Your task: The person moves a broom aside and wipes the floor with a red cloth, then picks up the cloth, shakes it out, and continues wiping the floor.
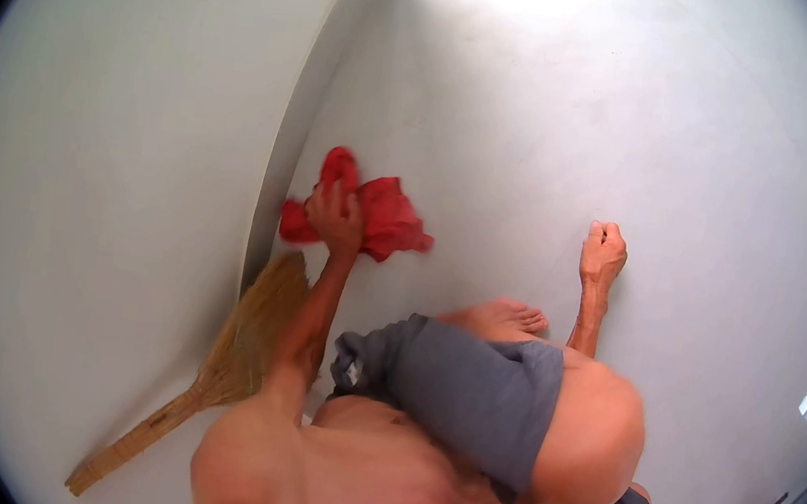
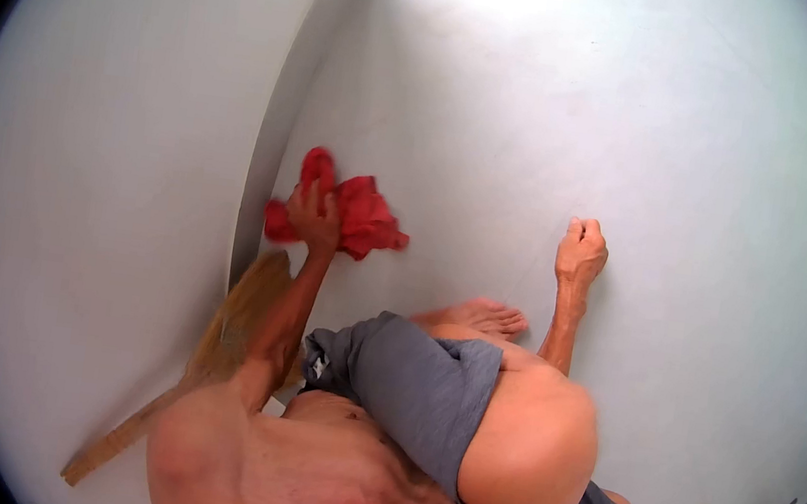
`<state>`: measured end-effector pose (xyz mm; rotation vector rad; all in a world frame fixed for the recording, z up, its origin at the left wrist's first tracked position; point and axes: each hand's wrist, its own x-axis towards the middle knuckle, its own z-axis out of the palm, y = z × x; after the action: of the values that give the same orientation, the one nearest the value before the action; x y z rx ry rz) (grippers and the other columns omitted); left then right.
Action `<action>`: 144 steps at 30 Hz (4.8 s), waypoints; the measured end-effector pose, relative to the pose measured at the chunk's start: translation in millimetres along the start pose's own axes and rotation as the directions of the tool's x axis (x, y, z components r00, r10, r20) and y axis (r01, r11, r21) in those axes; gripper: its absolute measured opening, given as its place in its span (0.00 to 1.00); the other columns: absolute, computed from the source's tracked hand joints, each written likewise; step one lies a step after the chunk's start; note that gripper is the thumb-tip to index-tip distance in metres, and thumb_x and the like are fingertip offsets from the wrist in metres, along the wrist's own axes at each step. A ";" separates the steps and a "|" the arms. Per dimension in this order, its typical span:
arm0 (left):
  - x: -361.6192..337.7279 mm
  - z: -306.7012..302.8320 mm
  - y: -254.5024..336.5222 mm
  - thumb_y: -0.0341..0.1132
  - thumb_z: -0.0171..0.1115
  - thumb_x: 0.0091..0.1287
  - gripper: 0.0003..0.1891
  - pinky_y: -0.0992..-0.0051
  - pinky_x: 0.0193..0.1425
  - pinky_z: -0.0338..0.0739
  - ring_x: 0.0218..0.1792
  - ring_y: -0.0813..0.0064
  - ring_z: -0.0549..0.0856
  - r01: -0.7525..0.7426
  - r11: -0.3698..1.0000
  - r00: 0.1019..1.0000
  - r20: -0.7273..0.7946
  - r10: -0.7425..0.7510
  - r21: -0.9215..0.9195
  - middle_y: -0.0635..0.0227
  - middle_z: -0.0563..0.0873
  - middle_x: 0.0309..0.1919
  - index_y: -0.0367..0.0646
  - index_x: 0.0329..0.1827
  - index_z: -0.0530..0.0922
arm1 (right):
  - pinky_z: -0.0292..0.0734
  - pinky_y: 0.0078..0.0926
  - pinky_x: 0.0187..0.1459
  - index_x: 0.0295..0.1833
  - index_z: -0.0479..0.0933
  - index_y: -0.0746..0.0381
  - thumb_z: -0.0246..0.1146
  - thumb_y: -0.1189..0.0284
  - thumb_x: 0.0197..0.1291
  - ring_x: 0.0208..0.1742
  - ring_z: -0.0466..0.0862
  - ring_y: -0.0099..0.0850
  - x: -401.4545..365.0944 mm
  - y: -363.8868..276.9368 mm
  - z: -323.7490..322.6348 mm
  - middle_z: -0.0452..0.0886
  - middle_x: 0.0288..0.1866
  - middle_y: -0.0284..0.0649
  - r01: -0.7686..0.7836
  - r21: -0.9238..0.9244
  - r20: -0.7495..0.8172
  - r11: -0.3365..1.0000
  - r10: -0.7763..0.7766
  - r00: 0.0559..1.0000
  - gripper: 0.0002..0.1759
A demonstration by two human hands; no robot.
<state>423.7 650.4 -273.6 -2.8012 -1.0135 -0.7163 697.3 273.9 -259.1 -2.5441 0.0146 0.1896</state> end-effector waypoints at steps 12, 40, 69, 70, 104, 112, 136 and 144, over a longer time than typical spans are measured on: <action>176.5 90.6 137.4 0.47 0.66 0.73 0.18 0.42 0.58 0.75 0.59 0.43 0.80 0.324 0.944 0.940 -0.133 -0.314 0.060 0.50 0.84 0.58 0.46 0.59 0.87 | 0.77 0.49 0.34 0.38 0.76 0.63 0.62 0.62 0.77 0.28 0.84 0.50 0.7 -0.2 -7.5 0.84 0.27 0.48 0.030 -0.118 -0.074 0.993 -0.039 0.997 0.16; 232.6 154.5 198.2 0.35 0.68 0.69 0.06 0.53 0.54 0.79 0.51 0.59 0.87 -0.135 0.890 0.904 0.313 0.291 -0.436 0.61 0.87 0.47 0.47 0.45 0.84 | 0.77 0.54 0.36 0.37 0.72 0.61 0.61 0.69 0.71 0.32 0.82 0.56 10.5 26.1 25.2 0.80 0.29 0.50 -0.066 0.042 -0.033 0.997 0.067 0.997 0.10; -95.2 54.2 550.0 0.46 0.74 0.67 0.27 0.45 0.74 0.66 0.74 0.48 0.73 -0.219 -0.319 -0.264 -0.258 0.929 -0.922 0.53 0.76 0.73 0.50 0.68 0.83 | 0.82 0.52 0.52 0.52 0.81 0.63 0.67 0.63 0.72 0.52 0.86 0.54 -247.2 268.5 -264.1 0.86 0.48 0.53 -0.638 -0.351 -0.282 0.686 0.572 0.770 0.14; -96.4 68.9 546.0 0.47 0.75 0.66 0.29 0.45 0.75 0.66 0.76 0.47 0.72 -0.356 -0.455 -0.275 -0.374 0.886 -0.816 0.52 0.75 0.75 0.50 0.70 0.82 | 0.81 0.54 0.54 0.54 0.81 0.63 0.67 0.61 0.73 0.53 0.85 0.55 -227.0 267.3 -227.6 0.85 0.51 0.54 -0.634 -0.249 -0.184 0.733 0.606 0.774 0.16; -192.2 8.5 612.0 0.41 0.73 0.69 0.38 0.41 0.87 0.57 0.85 0.42 0.60 0.082 -0.650 -0.770 -0.462 0.440 -0.756 0.48 0.62 0.84 0.49 0.82 0.70 | 0.59 0.71 0.77 0.68 0.76 0.75 0.71 0.64 0.66 0.80 0.72 0.57 -254.7 257.6 -18.8 0.73 0.77 0.62 -0.654 0.006 -0.584 0.756 0.533 0.612 0.33; -82.4 -23.1 692.9 0.44 0.74 0.69 0.38 0.46 0.87 0.61 0.85 0.47 0.62 0.032 -0.789 -0.907 -0.349 0.235 -0.614 0.52 0.64 0.85 0.52 0.82 0.70 | 0.62 0.75 0.73 0.79 0.69 0.63 0.76 0.48 0.60 0.78 0.70 0.62 -209.1 240.2 -45.1 0.68 0.79 0.67 -0.639 0.080 -0.657 0.765 0.523 0.544 0.49; -423.8 -91.6 528.2 0.38 0.60 0.73 0.30 0.49 0.88 0.54 0.85 0.50 0.62 0.105 -0.613 -0.686 -0.503 0.526 -0.783 0.52 0.67 0.84 0.41 0.79 0.73 | 0.64 0.67 0.72 0.82 0.68 0.57 0.63 0.49 0.73 0.80 0.70 0.58 -403.3 326.8 -19.5 0.73 0.78 0.58 -0.967 0.199 -0.788 0.157 0.612 -0.063 0.39; -330.8 -42.7 671.4 0.37 0.63 0.71 0.25 0.42 0.83 0.60 0.82 0.42 0.64 -0.284 -0.609 -0.608 -0.352 0.712 -0.741 0.56 0.73 0.78 0.44 0.72 0.79 | 0.52 0.78 0.74 0.80 0.73 0.55 0.54 0.43 0.76 0.81 0.67 0.63 -226.5 406.0 -85.5 0.73 0.77 0.60 -0.834 0.105 -0.850 0.541 0.485 0.208 0.37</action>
<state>601.9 -75.7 -329.3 -2.3064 2.6343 0.5539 463.4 -117.9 -382.5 -2.5246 1.6948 -0.7826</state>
